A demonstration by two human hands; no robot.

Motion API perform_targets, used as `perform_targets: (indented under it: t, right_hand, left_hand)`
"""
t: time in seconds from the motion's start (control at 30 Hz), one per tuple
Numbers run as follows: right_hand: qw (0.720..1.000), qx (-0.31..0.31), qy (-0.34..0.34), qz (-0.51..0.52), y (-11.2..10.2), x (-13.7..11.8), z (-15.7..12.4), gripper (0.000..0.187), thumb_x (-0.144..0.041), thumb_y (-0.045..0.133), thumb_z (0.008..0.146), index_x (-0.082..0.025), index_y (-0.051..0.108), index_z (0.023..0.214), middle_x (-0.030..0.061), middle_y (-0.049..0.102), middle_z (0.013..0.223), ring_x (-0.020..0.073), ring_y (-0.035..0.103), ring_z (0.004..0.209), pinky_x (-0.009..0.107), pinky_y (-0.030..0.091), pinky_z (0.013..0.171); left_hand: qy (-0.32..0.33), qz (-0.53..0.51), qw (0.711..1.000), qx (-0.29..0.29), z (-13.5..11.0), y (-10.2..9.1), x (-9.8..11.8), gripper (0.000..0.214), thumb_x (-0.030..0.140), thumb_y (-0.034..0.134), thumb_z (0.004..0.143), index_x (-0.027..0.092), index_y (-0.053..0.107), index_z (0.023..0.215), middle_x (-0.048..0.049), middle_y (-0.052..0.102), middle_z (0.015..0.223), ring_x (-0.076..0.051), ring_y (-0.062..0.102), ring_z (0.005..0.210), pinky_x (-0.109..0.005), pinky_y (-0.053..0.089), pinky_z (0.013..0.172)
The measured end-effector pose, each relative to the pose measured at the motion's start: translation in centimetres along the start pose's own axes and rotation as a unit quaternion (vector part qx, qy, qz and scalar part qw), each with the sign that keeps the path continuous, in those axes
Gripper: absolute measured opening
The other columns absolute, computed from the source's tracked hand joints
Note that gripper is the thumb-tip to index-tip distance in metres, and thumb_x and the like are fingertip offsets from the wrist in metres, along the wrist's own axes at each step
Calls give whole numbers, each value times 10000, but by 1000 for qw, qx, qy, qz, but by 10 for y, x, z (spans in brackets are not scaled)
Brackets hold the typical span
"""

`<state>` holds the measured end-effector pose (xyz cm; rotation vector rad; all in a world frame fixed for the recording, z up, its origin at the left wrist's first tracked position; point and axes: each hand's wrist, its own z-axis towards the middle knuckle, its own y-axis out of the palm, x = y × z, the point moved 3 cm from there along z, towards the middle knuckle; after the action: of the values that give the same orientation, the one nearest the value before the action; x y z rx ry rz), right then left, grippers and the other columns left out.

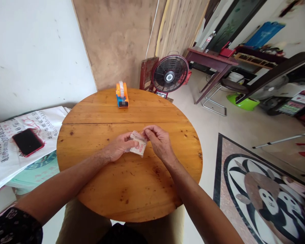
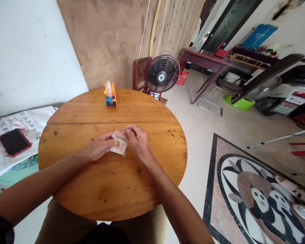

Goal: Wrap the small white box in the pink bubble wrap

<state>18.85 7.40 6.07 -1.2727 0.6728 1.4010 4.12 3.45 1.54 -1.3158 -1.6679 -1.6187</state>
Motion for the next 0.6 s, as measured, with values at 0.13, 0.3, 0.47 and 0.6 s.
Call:
perform_targets:
  t: [0.13,0.3,0.47,0.6]
  right_hand:
    - [998,0,-10,-60,5,-4,1,153,-314,531,856,-210,613,780,-6,613,719,142,554,671,269,448,646]
    - [998,8,-7,-62,8,1,2,162,-307,516,851,-210,602,754,-6,605,723,147,555,693,271,448,673]
    - [1000,-1,8,-23,10,8,2,161,-330,536,841,-210,611,764,-1,631,730,149,576,694,279,480,690]
    - [1000,5,19,5,15,17,6,148,-334,561,821,-210,628,776,5,667,722,153,602,676,286,499,685]
  left_hand:
    - [26,7,999,17,1,-2,-1,407,304,835,619,150,666,955,-12,695,847,-134,628,712,-262,480,708]
    - [53,117,992,16,1,-10,0,331,326,787,699,158,681,963,-9,702,835,-131,622,703,-243,458,672]
    - [58,203,977,1,-2,-17,6,370,371,748,754,162,683,1052,-41,720,935,-164,644,799,-261,465,704]
    - [65,279,958,25,-6,-23,16,388,384,708,782,158,692,1098,-60,732,964,-172,651,807,-269,472,702]
